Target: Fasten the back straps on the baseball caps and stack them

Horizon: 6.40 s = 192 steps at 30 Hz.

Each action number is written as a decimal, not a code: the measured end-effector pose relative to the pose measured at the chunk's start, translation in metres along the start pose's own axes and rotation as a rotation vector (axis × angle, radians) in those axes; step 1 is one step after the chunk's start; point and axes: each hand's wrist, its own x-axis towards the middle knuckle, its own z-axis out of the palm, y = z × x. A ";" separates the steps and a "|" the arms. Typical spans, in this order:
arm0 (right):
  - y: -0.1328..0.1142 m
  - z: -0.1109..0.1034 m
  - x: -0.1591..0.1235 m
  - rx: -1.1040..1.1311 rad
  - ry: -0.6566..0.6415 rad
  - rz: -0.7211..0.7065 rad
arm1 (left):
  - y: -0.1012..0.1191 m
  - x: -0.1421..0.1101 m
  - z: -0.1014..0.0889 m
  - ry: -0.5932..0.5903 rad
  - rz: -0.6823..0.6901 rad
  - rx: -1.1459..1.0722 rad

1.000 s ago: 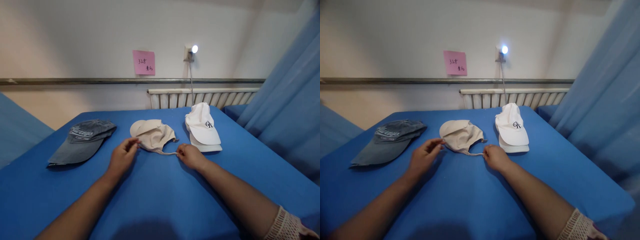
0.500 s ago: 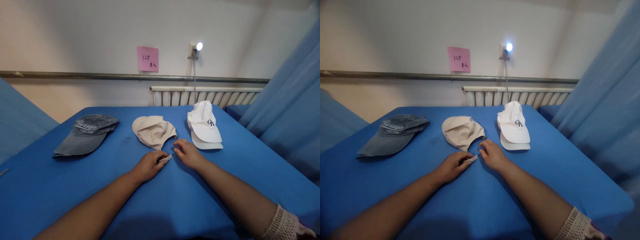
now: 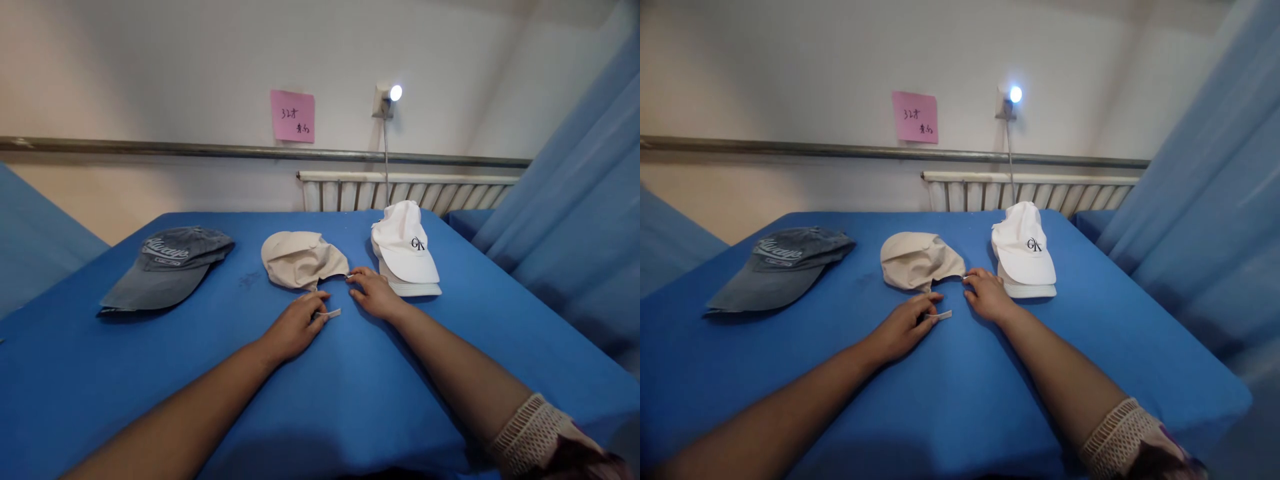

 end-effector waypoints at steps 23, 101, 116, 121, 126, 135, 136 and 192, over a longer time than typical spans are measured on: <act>-0.029 0.009 -0.008 -0.030 -0.030 -0.163 | -0.014 0.003 -0.007 0.045 -0.043 0.101; -0.051 -0.012 -0.028 -0.136 0.056 -0.259 | 0.000 0.008 -0.003 0.049 -0.205 -0.445; -0.052 -0.012 -0.028 -0.140 -0.002 -0.334 | 0.000 0.008 -0.005 0.052 -0.202 -0.387; -0.052 -0.008 -0.028 -0.118 0.006 -0.323 | 0.003 0.008 -0.003 0.070 -0.194 -0.375; -0.047 -0.007 -0.027 -0.057 0.057 -0.310 | 0.004 0.005 -0.006 0.131 -0.145 -0.344; -0.045 -0.010 -0.028 -0.003 0.098 -0.295 | 0.003 0.002 -0.011 0.227 -0.016 -0.135; -0.044 -0.010 -0.028 -0.003 0.094 -0.297 | 0.003 0.002 -0.011 0.221 -0.014 -0.138; -0.042 -0.012 -0.025 0.112 0.132 -0.418 | 0.008 0.000 -0.011 0.186 0.115 0.119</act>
